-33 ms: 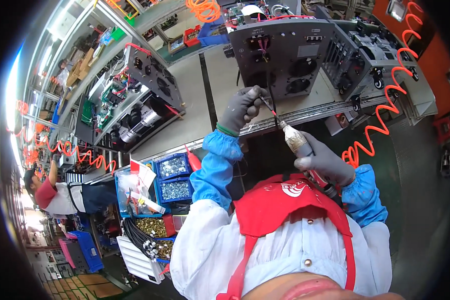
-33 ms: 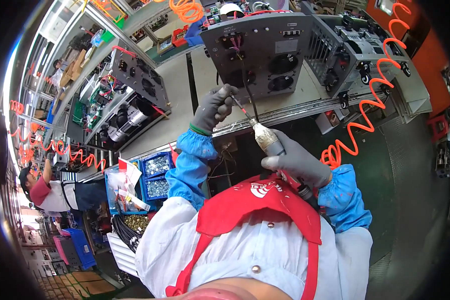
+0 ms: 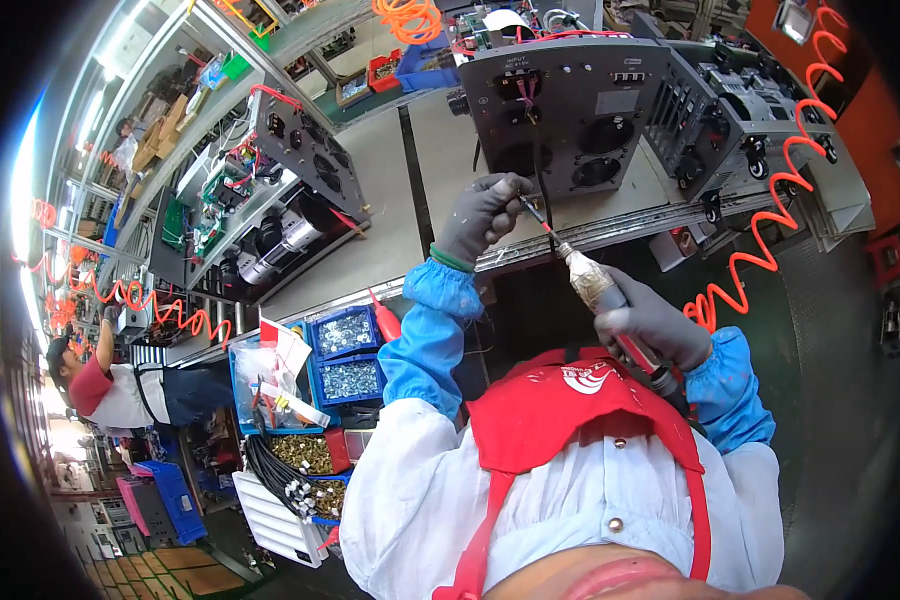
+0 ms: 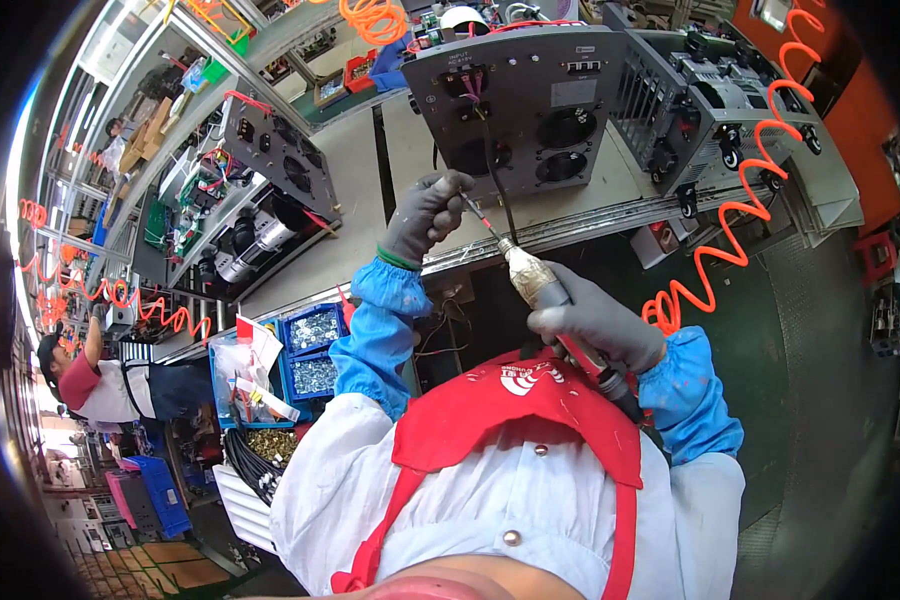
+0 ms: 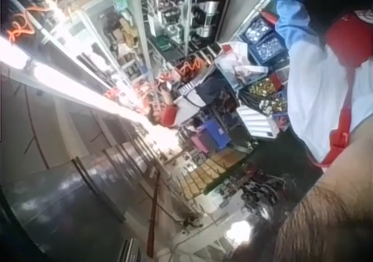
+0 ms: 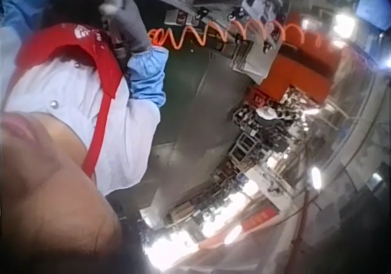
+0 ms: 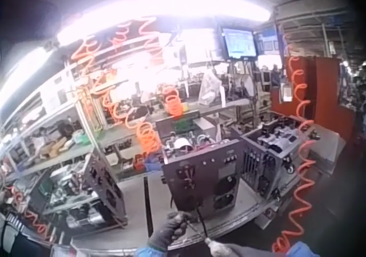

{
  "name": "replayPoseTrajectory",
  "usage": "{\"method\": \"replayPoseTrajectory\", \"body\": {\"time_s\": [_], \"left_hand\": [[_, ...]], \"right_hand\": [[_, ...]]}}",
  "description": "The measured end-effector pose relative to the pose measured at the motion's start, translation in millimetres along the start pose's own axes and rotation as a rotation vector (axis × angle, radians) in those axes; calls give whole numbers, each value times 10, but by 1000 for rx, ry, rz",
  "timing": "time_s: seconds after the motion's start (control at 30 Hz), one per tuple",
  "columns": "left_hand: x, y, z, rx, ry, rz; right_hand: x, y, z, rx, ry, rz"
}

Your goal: The person assembles a large electronic device by installing components and screws into an electronic chassis using an electric screwdriver.

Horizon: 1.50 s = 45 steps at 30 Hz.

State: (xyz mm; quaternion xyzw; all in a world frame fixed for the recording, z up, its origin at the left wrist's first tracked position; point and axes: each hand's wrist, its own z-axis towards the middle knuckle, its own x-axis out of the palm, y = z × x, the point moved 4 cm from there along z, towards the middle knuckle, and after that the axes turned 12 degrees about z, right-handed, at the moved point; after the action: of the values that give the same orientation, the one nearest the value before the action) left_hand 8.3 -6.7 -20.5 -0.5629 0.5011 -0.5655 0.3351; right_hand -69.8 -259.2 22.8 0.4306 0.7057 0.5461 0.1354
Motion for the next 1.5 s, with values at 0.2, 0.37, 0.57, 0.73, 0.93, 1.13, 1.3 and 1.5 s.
{"method": "replayPoseTrajectory", "body": {"time_s": [0.2,0.37,0.57,0.73,0.93,1.13,1.3,1.5], "left_hand": [[-52,-9,89,104,116,80],[196,-154,100,152,-140,408],[81,-416,526,314,-416,314],[149,-549,843,309,-297,478],[134,-518,943,261,-421,500],[95,-500,933,253,-423,450],[79,-519,962,275,-437,532],[-71,-438,1021,431,-546,705]], "right_hand": [[-158,-238,-12,308,469,1022],[-59,77,4,215,45,223],[-110,304,15,28,-84,233],[-193,417,81,31,-172,210],[-169,466,252,-29,-145,191],[-105,580,497,-64,-111,141],[-140,606,621,-57,-90,133],[-49,702,712,-108,-70,140]]}}
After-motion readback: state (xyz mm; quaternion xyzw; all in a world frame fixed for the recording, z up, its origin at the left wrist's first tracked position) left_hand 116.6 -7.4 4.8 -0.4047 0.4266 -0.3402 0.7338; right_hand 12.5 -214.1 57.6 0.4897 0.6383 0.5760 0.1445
